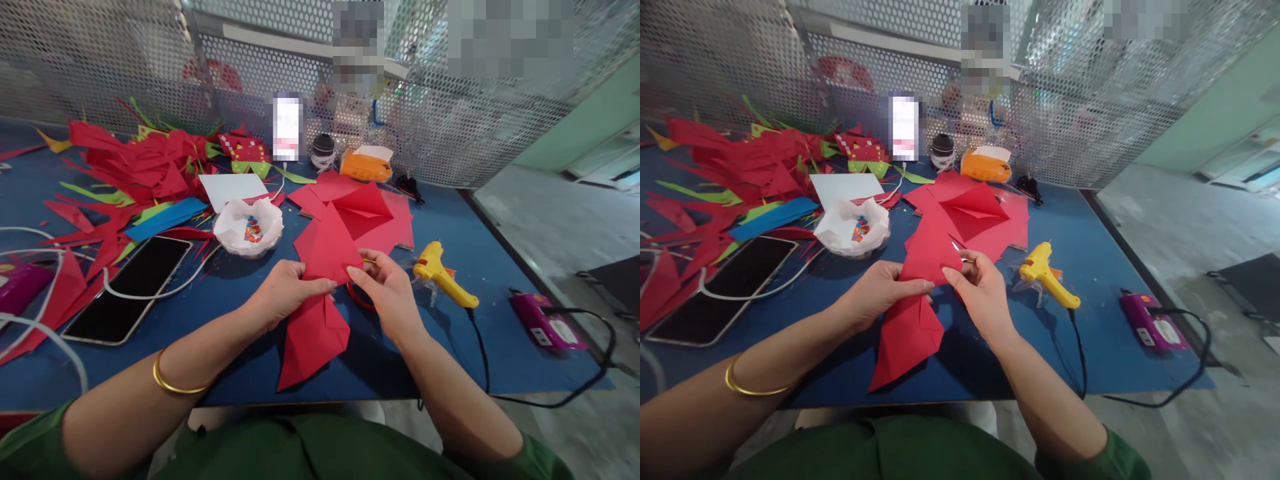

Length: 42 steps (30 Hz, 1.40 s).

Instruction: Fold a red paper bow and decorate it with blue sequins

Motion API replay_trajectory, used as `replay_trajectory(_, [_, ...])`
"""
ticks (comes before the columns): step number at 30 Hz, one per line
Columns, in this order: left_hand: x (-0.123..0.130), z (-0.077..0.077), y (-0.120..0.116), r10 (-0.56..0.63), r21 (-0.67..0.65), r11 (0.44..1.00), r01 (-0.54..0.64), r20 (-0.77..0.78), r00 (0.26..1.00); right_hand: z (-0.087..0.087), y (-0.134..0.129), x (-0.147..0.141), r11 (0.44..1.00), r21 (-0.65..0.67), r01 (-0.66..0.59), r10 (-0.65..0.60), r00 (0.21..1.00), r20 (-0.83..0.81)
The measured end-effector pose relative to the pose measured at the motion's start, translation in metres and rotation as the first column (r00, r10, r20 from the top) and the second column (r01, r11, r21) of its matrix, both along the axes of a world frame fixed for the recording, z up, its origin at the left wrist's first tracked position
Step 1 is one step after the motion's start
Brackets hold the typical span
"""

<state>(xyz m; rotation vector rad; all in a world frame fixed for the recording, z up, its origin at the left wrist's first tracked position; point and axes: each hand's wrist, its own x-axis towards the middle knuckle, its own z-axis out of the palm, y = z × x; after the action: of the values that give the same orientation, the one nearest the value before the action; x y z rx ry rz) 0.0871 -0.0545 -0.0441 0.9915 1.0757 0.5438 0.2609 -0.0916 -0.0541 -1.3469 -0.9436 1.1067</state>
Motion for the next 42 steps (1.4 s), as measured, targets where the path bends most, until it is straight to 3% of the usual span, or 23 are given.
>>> replay_trajectory(4, [0.0011,-0.0013,-0.0031,-0.041,0.036,0.999,0.041,-0.008,0.999,-0.0016,-0.0005,-0.0034,0.997,-0.01,-0.077,0.075,0.993,-0.089])
replay_trajectory(10, [0.002,-0.0037,-0.0049,-0.109,0.13,0.985,0.113,-0.038,0.993,-0.0064,-0.0013,-0.0031,0.999,0.022,-0.048,0.047,0.998,0.034])
replay_trajectory(27, [0.0024,-0.0011,-0.0053,-0.079,0.121,0.989,0.085,-0.051,0.996,-0.0039,-0.0008,-0.0038,0.998,0.051,-0.04,0.041,0.999,-0.017])
replay_trajectory(32, [0.0027,-0.0023,-0.0052,-0.105,0.145,0.983,0.11,-0.043,0.994,-0.0041,-0.0012,-0.0029,0.999,0.02,-0.036,0.035,0.998,0.054])
replay_trajectory(36, [0.0023,-0.0025,-0.0045,-0.068,0.147,0.986,0.078,-0.071,0.995,-0.0041,-0.0001,-0.0035,0.998,0.06,-0.025,0.024,1.0,0.019])
replay_trajectory(42, [0.0017,-0.0039,-0.0043,-0.018,0.138,0.99,0.026,-0.055,0.998,-0.0058,0.0009,-0.0031,0.999,0.014,-0.037,0.038,0.999,-0.03])
